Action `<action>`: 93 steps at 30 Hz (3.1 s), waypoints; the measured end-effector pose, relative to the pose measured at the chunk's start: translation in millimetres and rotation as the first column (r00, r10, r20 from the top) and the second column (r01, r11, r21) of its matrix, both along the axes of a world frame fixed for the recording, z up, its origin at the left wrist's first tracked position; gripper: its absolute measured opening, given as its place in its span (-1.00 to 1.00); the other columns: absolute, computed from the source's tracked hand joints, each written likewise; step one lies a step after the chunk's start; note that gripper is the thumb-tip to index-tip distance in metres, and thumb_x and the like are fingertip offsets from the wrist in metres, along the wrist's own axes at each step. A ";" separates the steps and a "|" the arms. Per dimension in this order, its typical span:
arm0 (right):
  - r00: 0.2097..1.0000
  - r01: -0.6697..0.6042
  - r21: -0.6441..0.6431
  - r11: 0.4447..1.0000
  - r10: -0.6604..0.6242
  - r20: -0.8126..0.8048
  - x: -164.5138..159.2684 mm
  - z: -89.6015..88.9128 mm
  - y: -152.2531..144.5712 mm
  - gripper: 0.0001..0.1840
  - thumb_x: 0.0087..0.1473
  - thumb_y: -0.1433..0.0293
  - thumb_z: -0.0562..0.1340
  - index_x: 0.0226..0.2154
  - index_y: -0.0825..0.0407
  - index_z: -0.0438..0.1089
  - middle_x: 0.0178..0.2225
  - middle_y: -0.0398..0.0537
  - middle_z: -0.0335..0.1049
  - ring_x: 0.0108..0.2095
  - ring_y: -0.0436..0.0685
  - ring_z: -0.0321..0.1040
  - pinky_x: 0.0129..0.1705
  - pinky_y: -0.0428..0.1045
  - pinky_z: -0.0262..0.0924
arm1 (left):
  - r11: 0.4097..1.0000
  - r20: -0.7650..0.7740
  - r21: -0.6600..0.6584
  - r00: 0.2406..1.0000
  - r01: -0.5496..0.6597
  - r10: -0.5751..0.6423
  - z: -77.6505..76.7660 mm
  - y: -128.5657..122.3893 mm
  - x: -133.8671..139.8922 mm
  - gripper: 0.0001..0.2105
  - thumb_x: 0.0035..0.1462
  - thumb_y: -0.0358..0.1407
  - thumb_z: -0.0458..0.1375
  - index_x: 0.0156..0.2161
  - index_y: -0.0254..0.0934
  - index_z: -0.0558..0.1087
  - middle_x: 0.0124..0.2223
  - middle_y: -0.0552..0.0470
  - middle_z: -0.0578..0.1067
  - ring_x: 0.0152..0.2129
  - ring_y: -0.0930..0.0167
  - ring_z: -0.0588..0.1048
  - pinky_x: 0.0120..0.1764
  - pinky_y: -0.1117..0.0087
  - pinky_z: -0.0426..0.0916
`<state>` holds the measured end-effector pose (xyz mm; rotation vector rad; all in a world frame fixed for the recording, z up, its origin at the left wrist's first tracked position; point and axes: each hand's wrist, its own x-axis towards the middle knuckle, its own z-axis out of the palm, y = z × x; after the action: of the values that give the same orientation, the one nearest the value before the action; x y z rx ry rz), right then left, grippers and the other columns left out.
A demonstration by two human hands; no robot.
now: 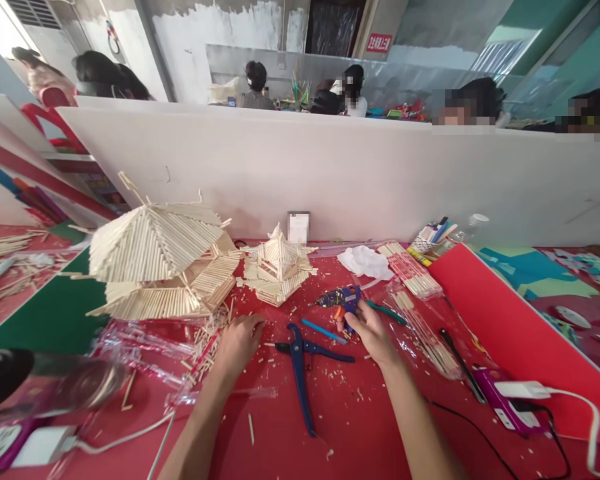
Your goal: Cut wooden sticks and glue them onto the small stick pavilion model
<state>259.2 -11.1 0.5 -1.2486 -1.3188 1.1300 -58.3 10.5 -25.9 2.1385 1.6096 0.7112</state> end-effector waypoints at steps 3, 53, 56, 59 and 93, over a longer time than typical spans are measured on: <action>0.999 -0.015 -0.007 1.000 0.015 0.042 -4.5 11.5 1.4 -0.55 0.07 -0.06 0.36 -0.37 -0.02 0.36 -0.50 -0.14 0.41 -0.45 0.10 0.37 -0.35 0.00 0.32 | 0.999 -0.051 0.016 0.998 0.034 -0.033 0.7 -0.3 -1.7 -0.78 0.28 -0.40 0.08 -0.17 -0.21 0.59 -0.24 -0.09 0.66 -0.32 0.24 0.62 -0.28 0.34 0.42; 0.989 -0.057 -0.194 0.979 0.083 0.126 -32.6 6.3 20.0 -0.40 0.19 -0.16 0.15 -0.59 -0.04 0.22 -0.66 -0.20 0.18 -0.61 0.05 0.17 -0.49 -0.03 0.11 | 0.987 -0.032 0.130 0.996 0.089 -0.085 -3.0 1.8 -1.0 -0.83 0.41 -0.30 0.02 -0.09 -0.20 0.47 -0.17 -0.08 0.65 -0.26 0.25 0.64 -0.21 0.30 0.49; 0.990 -0.030 -0.199 0.980 0.056 0.126 -32.5 4.3 20.0 -0.41 0.19 -0.15 0.16 -0.59 -0.04 0.23 -0.65 -0.19 0.20 -0.60 0.05 0.18 -0.49 -0.03 0.11 | 0.986 -0.043 0.140 0.995 0.091 -0.085 -1.7 1.8 -1.0 -0.82 0.41 -0.31 0.01 -0.08 -0.20 0.46 -0.17 -0.08 0.65 -0.25 0.25 0.64 -0.21 0.30 0.49; 0.990 -0.041 -0.202 0.979 0.068 0.126 -31.2 4.4 19.3 -0.42 0.18 -0.14 0.18 -0.57 -0.04 0.24 -0.64 -0.20 0.19 -0.60 0.04 0.17 -0.50 -0.04 0.10 | 0.986 -0.047 0.133 0.994 0.102 -0.097 0.1 1.9 -1.4 -0.83 0.41 -0.32 0.00 -0.08 -0.21 0.46 -0.18 -0.08 0.65 -0.26 0.26 0.64 -0.21 0.30 0.49; 0.280 0.038 -0.149 0.988 0.133 0.951 -10.5 2.0 23.8 -0.77 0.26 0.33 0.27 -0.07 0.10 0.42 -0.10 0.26 0.56 -0.11 0.35 0.55 -0.20 0.04 0.28 | 0.967 0.400 -0.220 0.916 0.130 -0.032 21.7 -0.8 13.5 -0.84 0.26 -0.23 0.15 -0.21 -0.22 0.55 -0.21 -0.03 0.67 -0.25 0.29 0.65 -0.12 0.32 0.50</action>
<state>248.6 12.6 2.6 -2.1983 -2.1903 0.3598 -44.8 9.8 -4.1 1.7416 1.3084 0.8103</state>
